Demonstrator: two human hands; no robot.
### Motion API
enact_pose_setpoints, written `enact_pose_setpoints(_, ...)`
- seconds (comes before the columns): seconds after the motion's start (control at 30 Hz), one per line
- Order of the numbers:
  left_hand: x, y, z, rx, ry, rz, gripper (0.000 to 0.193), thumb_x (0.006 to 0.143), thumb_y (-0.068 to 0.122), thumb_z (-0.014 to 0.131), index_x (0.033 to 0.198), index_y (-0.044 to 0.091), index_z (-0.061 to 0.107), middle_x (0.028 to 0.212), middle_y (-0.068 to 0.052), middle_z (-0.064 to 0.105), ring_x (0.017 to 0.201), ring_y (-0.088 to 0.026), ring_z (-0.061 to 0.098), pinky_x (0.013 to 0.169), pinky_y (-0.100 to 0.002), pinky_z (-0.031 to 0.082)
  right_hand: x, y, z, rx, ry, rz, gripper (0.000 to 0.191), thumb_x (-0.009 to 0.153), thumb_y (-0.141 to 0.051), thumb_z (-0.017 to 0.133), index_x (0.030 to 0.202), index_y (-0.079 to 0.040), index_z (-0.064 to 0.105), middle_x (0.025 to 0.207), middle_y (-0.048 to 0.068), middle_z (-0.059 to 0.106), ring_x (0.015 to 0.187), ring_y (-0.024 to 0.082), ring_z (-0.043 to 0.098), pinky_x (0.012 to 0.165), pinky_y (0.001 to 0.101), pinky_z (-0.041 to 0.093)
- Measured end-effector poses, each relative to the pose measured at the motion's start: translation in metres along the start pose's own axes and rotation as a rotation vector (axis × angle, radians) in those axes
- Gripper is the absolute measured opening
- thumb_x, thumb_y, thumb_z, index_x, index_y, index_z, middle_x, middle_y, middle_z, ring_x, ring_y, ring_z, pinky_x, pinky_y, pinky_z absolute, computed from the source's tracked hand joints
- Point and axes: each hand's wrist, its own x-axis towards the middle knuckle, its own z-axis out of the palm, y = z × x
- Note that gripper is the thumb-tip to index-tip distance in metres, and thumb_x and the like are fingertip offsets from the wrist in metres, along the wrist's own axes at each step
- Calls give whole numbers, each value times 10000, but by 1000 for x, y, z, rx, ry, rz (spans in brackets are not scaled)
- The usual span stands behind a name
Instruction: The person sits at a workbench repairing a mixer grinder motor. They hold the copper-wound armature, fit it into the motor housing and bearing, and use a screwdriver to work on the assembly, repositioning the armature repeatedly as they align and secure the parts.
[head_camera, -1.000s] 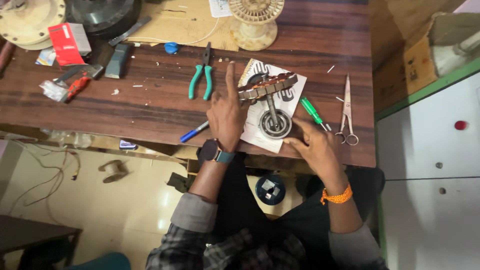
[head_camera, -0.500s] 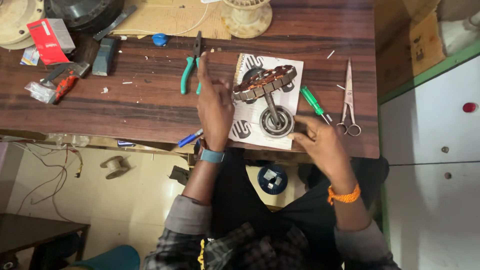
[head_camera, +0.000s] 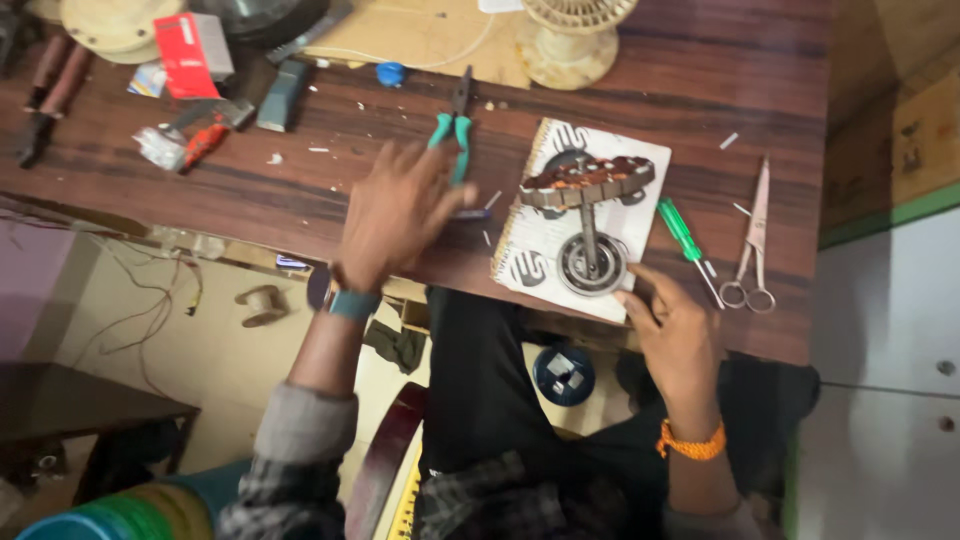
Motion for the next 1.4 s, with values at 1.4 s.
enact_pose_setpoints(1.4, 39, 111, 54, -627, 311, -49, 416, 804, 98, 838, 1205, 92, 726, 1191, -81, 730, 1108, -266, 651, 991, -372, 501, 62, -28, 3, 564, -321, -165, 346, 955, -166, 716, 1238, 28, 673, 910, 40, 738, 764, 36, 611, 653, 187, 492)
